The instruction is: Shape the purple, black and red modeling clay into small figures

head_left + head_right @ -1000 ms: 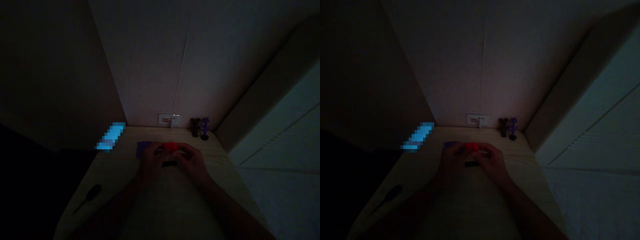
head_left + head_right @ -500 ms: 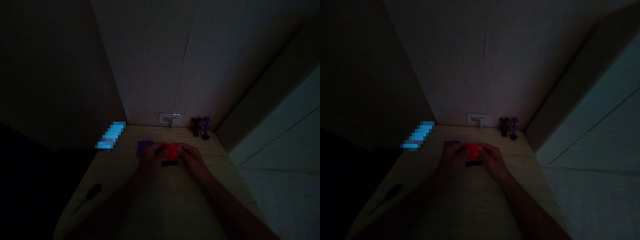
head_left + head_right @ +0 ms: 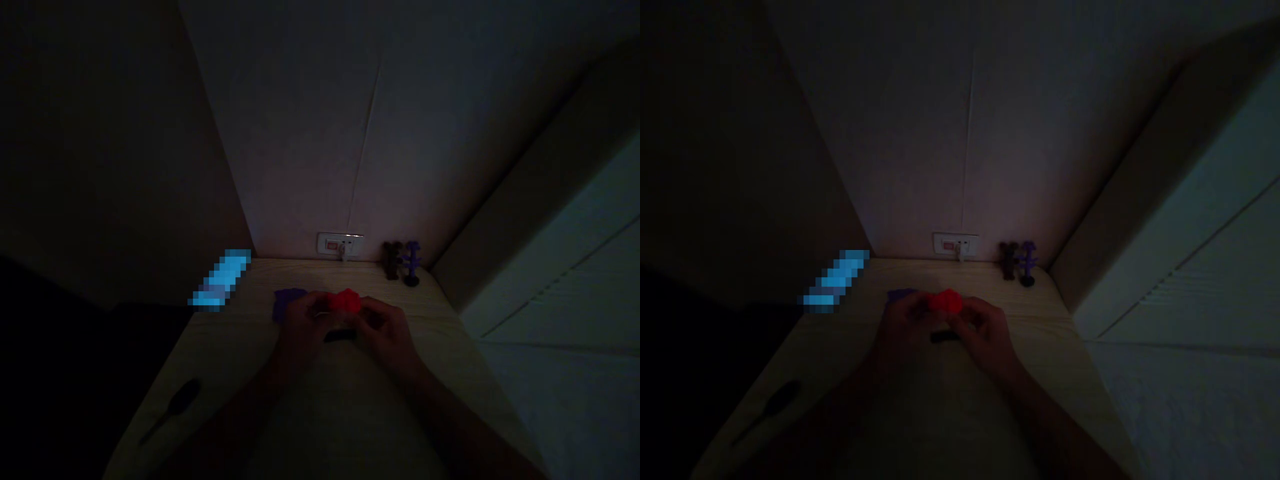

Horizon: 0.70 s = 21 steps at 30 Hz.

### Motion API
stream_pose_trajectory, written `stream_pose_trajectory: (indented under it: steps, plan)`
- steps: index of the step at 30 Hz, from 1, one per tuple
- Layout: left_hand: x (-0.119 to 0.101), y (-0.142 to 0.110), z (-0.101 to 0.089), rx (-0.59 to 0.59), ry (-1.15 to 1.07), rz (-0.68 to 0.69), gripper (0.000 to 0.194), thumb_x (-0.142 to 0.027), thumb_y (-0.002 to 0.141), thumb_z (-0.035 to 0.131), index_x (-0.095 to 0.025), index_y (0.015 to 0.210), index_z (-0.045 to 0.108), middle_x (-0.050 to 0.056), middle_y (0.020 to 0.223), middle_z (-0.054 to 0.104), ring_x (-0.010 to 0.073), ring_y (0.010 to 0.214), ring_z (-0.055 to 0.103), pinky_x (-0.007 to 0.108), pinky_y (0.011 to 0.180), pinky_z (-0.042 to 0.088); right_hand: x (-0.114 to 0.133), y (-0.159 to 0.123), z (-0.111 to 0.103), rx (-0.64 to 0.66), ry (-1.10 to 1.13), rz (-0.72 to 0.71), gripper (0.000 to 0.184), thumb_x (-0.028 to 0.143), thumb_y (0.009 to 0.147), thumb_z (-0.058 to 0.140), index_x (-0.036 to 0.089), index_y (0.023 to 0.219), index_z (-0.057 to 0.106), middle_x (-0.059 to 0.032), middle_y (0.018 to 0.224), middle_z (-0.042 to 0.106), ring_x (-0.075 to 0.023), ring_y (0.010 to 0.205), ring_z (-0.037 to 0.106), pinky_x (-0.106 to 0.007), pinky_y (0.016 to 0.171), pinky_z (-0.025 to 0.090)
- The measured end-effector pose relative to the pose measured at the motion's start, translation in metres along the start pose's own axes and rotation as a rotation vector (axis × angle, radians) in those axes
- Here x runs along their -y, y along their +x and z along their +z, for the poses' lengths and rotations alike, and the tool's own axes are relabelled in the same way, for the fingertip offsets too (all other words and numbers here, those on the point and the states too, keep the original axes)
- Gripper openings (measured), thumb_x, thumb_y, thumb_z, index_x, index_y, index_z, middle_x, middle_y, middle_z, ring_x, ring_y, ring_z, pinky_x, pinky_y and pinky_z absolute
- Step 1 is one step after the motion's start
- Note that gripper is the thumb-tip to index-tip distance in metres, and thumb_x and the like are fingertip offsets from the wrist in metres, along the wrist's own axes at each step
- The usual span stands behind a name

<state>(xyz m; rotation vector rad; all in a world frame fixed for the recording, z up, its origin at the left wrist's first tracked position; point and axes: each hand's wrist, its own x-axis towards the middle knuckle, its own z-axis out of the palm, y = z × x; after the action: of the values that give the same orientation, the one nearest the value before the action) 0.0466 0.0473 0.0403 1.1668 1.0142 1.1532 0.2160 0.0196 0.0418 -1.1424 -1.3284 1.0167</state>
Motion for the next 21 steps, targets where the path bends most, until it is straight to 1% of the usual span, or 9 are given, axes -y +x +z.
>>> stream_pose_trajectory:
  steps: [4,7,10,12,14,16,18,19,21]
  plan:
    - [-0.0029,-0.0003,-0.0029,0.041,0.012,0.011,0.02,-0.032,0.072,0.084,-0.018,0.085,0.078,0.007,0.087,0.08,0.0256,0.085,0.075,0.037,0.079,0.06,-0.0023,0.0009,-0.0022,0.05,0.036,0.05,0.024,0.045,0.082,0.082,0.022,0.086,0.081,-0.0029,0.075,0.075,-0.0199,0.068,0.065,-0.03,0.065,0.052]
    - [-0.0024,-0.0012,-0.0028,0.082,-0.057,0.018,0.02,-0.033,0.072,0.085,-0.019,0.084,0.079,0.005,0.082,0.079,0.0235,0.079,0.073,0.035,0.075,0.059,-0.0051,0.0031,-0.0027,0.093,0.168,0.105,0.026,0.044,0.081,0.08,0.021,0.071,0.076,-0.0017,0.066,0.07,-0.0172,0.062,0.061,-0.029,0.063,0.049]
    - [0.0001,-0.0018,-0.0009,0.139,-0.186,-0.048,0.021,-0.034,0.071,0.088,-0.019,0.082,0.079,0.005,0.079,0.078,0.0204,0.072,0.07,0.033,0.071,0.058,-0.0071,0.0056,-0.0021,0.134,0.264,0.162,0.033,0.047,0.081,0.078,0.02,0.063,0.071,-0.0028,0.062,0.068,-0.0161,0.057,0.059,-0.028,0.059,0.049]
    - [0.0011,-0.0024,0.0011,0.184,-0.304,-0.101,0.023,-0.036,0.07,0.09,-0.019,0.083,0.079,0.004,0.077,0.076,0.0185,0.067,0.068,0.033,0.07,0.057,-0.0076,0.0069,-0.0015,0.151,0.304,0.199,0.035,0.051,0.079,0.077,0.02,0.066,0.071,-0.0037,0.06,0.068,-0.0158,0.053,0.058,-0.028,0.053,0.049]
    - [0.0007,-0.003,0.0032,0.204,-0.413,-0.151,0.027,-0.036,0.069,0.091,-0.018,0.086,0.08,0.004,0.078,0.076,0.0177,0.066,0.067,0.033,0.069,0.056,-0.0077,0.0073,-0.0006,0.159,0.339,0.227,0.036,0.053,0.078,0.076,0.019,0.069,0.071,-0.0041,0.061,0.067,-0.0156,0.05,0.057,-0.028,0.05,0.049]
    - [0.0,-0.0031,0.0044,0.188,-0.462,-0.194,0.03,-0.036,0.067,0.092,-0.018,0.088,0.08,0.004,0.081,0.076,0.0184,0.068,0.067,0.034,0.069,0.057,-0.0075,0.0066,0.0009,0.159,0.36,0.235,0.036,0.054,0.08,0.075,0.019,0.074,0.07,-0.0046,0.064,0.069,-0.0156,0.05,0.058,-0.028,0.05,0.051]
    - [0.0002,-0.0024,0.0043,0.128,-0.422,-0.185,0.03,-0.036,0.069,0.089,-0.018,0.09,0.079,0.005,0.086,0.077,0.02,0.073,0.069,0.035,0.072,0.058,-0.0074,0.0046,0.0031,0.137,0.355,0.21,0.034,0.054,0.082,0.077,0.02,0.083,0.072,-0.0053,0.075,0.074,-0.0165,0.057,0.063,-0.029,0.055,0.055]
    - [0.0008,-0.0019,0.0039,0.085,-0.368,-0.158,0.029,-0.036,0.069,0.088,-0.018,0.09,0.078,0.005,0.088,0.077,0.0205,0.076,0.07,0.035,0.075,0.058,-0.0074,0.0033,0.0044,0.113,0.341,0.18,0.034,0.053,0.081,0.08,0.021,0.091,0.072,-0.0057,0.082,0.076,-0.0179,0.064,0.067,-0.029,0.06,0.057]
    - [0.0029,-0.0013,0.003,0.003,-0.228,-0.096,0.027,-0.034,0.07,0.086,-0.018,0.09,0.076,0.005,0.089,0.077,0.0214,0.081,0.071,0.034,0.078,0.057,-0.0075,0.0008,0.0067,0.046,0.279,0.108,0.042,0.048,0.075,0.089,0.025,0.106,0.072,-0.006,0.099,0.079,-0.0212,0.082,0.074,-0.031,0.071,0.061]
